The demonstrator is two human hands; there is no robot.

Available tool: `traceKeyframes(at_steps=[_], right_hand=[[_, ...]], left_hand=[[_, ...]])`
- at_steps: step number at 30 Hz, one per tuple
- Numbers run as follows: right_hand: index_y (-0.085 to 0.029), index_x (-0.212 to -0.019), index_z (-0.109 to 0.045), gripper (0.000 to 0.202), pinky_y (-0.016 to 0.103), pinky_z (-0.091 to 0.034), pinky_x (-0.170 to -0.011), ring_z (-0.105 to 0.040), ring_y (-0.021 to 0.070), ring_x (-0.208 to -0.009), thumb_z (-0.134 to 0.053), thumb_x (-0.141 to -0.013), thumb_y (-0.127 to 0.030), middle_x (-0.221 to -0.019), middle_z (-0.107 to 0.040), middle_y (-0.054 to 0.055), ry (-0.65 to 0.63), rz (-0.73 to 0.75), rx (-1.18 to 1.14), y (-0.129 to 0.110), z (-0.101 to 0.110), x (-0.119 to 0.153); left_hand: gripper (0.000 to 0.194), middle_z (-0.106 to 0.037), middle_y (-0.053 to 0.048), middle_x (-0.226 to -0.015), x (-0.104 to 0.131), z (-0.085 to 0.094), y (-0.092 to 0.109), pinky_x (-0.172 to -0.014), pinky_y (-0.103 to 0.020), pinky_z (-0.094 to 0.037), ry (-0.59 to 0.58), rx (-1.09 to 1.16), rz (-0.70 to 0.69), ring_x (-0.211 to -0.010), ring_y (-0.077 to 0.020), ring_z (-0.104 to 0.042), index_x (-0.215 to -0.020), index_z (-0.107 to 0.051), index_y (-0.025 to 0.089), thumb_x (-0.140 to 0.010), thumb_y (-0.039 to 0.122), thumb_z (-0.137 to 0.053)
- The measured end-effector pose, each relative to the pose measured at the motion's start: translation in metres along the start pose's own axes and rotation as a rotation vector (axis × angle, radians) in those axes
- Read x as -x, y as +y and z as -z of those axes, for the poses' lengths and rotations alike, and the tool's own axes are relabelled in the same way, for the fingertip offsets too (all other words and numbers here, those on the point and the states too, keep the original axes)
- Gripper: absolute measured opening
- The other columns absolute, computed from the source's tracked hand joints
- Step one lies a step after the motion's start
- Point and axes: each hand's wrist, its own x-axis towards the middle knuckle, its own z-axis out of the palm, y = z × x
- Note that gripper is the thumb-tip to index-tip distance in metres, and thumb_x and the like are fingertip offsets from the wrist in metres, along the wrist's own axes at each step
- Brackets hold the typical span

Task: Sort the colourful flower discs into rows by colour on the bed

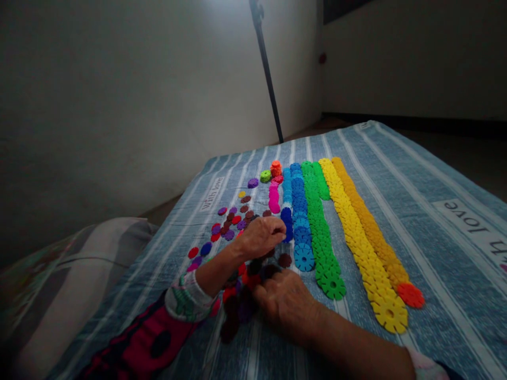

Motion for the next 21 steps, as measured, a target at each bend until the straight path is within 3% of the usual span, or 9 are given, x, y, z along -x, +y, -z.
traceKeyframes(at_steps=[14, 21], right_hand=[[-0.019, -0.086, -0.057, 0.008, 0.031, -0.035, -0.061, -0.055, 0.0165, -0.070, -0.051, -0.090, -0.015, -0.077, -0.064, 0.002, 0.013, -0.006, -0.010, 0.000, 0.002, -0.002], [-0.020, -0.079, -0.054, 0.012, 0.031, -0.029, -0.056, -0.051, 0.0147, -0.060, -0.051, -0.090, -0.014, -0.067, -0.060, -0.002, -0.013, -0.011, -0.002, -0.002, 0.004, -0.001]], left_hand=[[0.023, -0.069, -0.004, -0.090, -0.001, -0.010, 0.003, -0.080, -0.029, -0.049, 0.047, -0.089, 0.038, -0.085, -0.0169, -0.063, -0.099, -0.072, 0.021, -0.082, 0.022, -0.057], [0.019, -0.068, -0.003, -0.083, 0.007, 0.001, -0.004, -0.075, -0.027, -0.048, 0.099, -0.094, 0.030, -0.079, -0.0161, -0.061, -0.093, -0.070, 0.017, -0.078, 0.018, -0.059]])
